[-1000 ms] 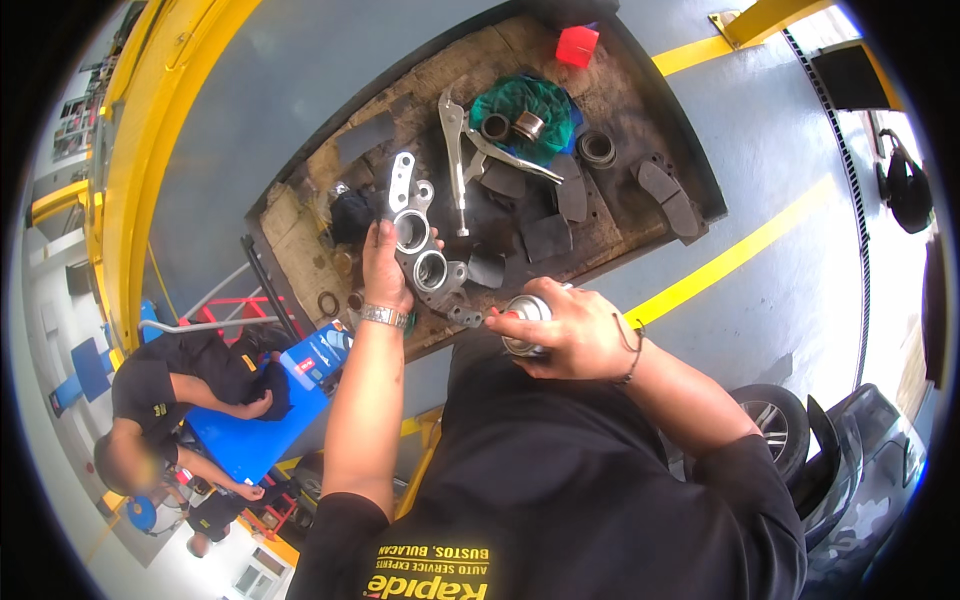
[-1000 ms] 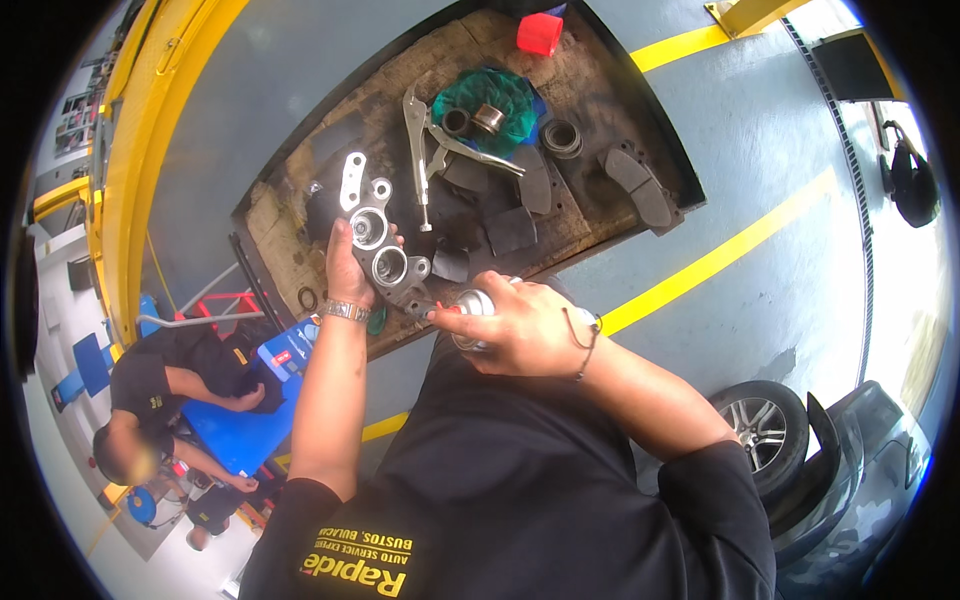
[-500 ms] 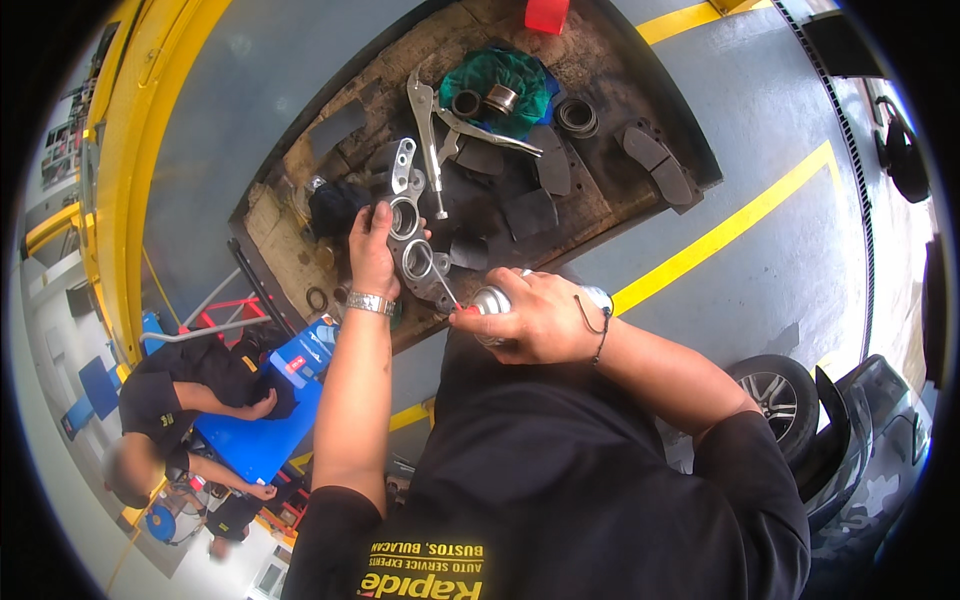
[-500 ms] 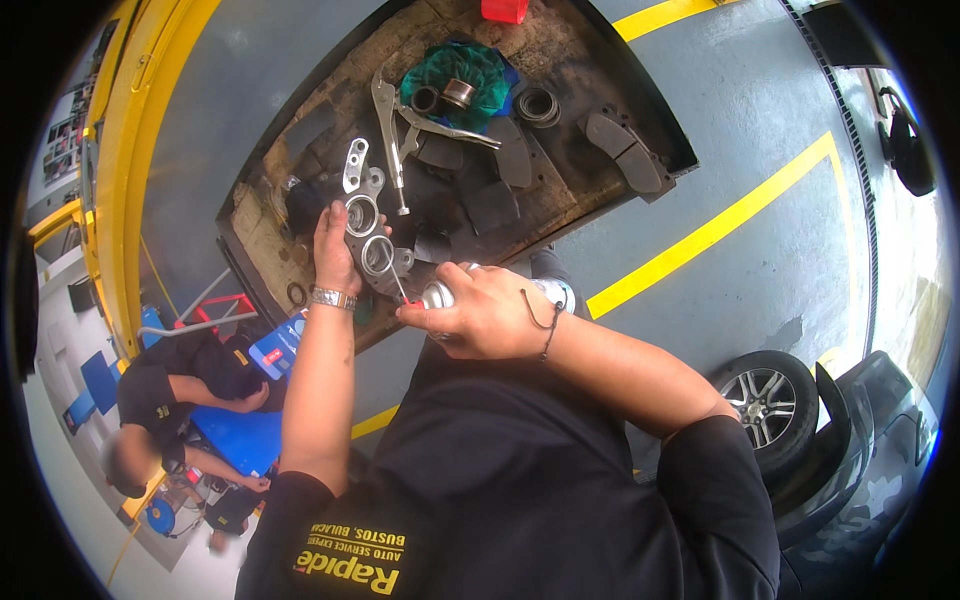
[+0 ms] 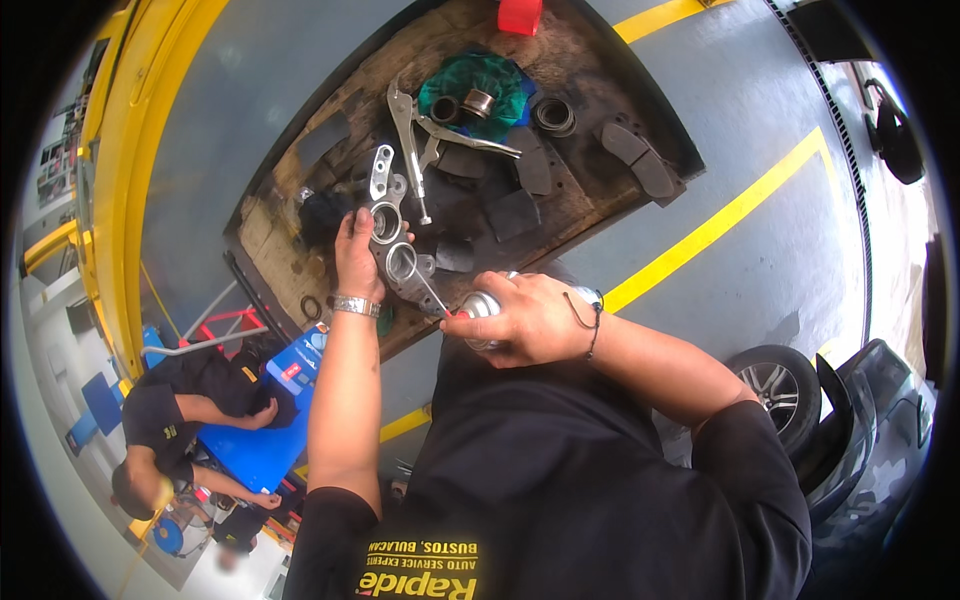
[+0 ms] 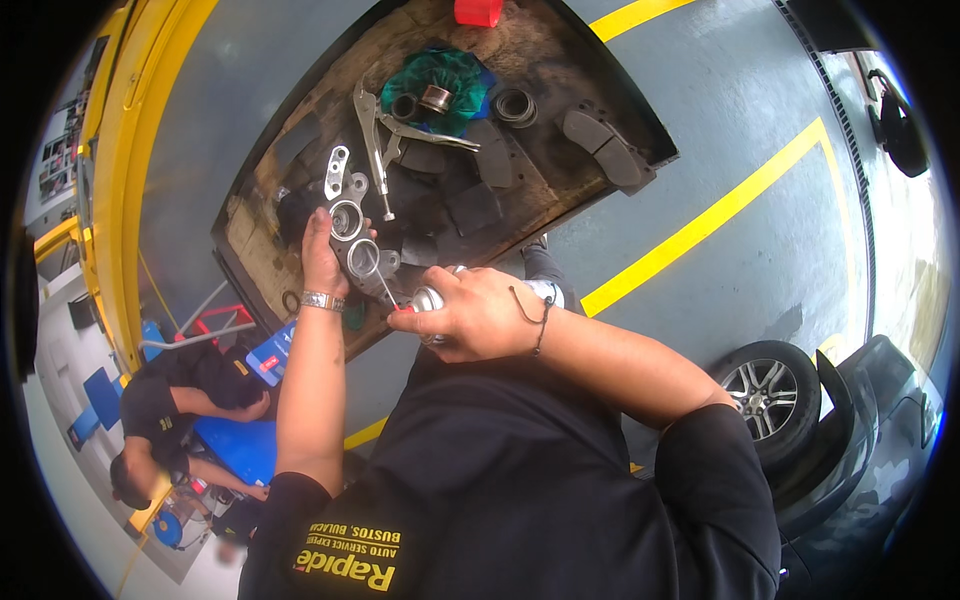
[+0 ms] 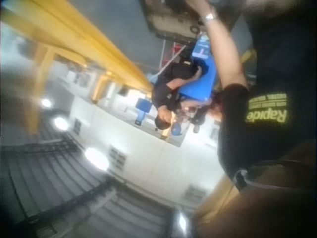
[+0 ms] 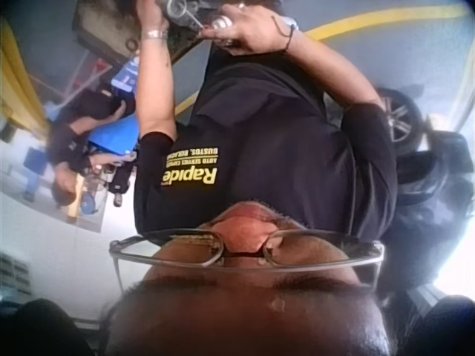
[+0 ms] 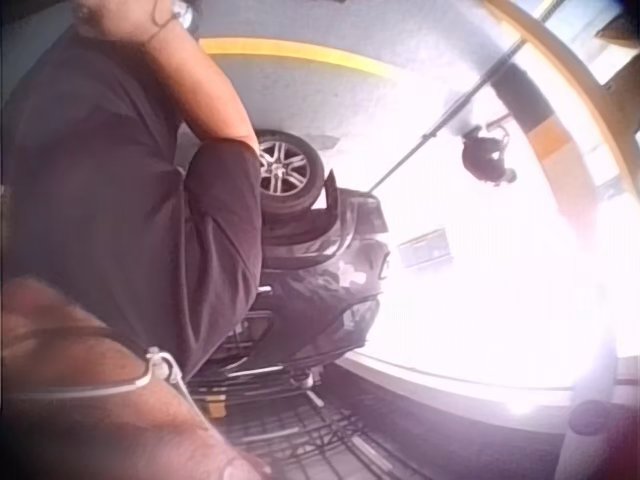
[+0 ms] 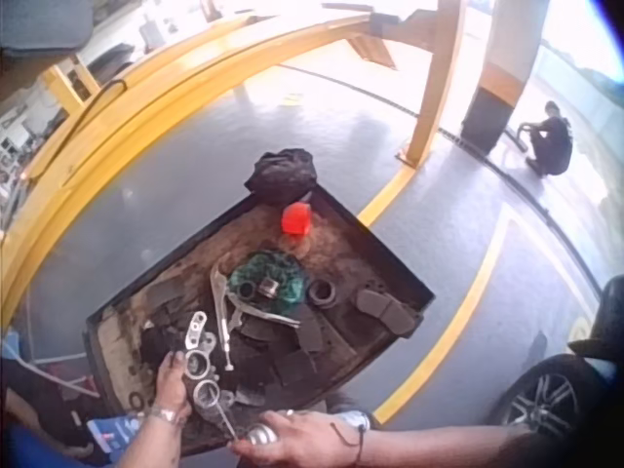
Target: The person cleans brake caliper pistons and the caliper housing by hand using a spray cleaner and a cloth.
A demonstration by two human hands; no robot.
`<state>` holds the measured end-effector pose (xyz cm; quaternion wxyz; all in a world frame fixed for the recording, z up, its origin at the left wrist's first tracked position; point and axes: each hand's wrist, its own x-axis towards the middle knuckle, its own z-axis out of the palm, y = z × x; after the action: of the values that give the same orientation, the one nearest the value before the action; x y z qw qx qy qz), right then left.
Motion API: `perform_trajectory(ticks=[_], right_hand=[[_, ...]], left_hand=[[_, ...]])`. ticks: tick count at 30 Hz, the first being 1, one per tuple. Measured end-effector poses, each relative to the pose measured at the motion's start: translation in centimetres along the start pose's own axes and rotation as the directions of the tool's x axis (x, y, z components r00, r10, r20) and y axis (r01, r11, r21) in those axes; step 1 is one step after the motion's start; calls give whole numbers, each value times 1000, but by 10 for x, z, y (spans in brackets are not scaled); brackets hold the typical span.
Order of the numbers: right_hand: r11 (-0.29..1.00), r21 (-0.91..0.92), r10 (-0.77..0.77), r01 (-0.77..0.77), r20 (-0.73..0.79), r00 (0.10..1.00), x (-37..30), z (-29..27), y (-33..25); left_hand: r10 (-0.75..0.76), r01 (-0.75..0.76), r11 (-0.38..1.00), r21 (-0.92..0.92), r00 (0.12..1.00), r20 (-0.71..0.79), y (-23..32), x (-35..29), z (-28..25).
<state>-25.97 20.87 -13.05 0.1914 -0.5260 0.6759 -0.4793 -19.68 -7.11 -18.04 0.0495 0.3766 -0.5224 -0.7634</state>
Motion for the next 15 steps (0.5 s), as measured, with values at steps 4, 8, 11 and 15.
perform_trajectory(ticks=[4,8,11,15], right_hand=[[999,-20,33,-33,18,999,-1,-3,1],[999,42,12,-13,17,1000,-1,-5,4],[992,126,-7,7,-2,1000,-1,-7,6],[984,177,6,-15,47,999,0,-13,7]], left_hand=[[17,-17,1000,5,997,74,-1,2,-5],[28,-29,1000,3,994,102,-1,3,-6],[43,-42,999,-10,990,134,0,2,-6],[55,-54,998,-10,990,132,3,0,-5]])
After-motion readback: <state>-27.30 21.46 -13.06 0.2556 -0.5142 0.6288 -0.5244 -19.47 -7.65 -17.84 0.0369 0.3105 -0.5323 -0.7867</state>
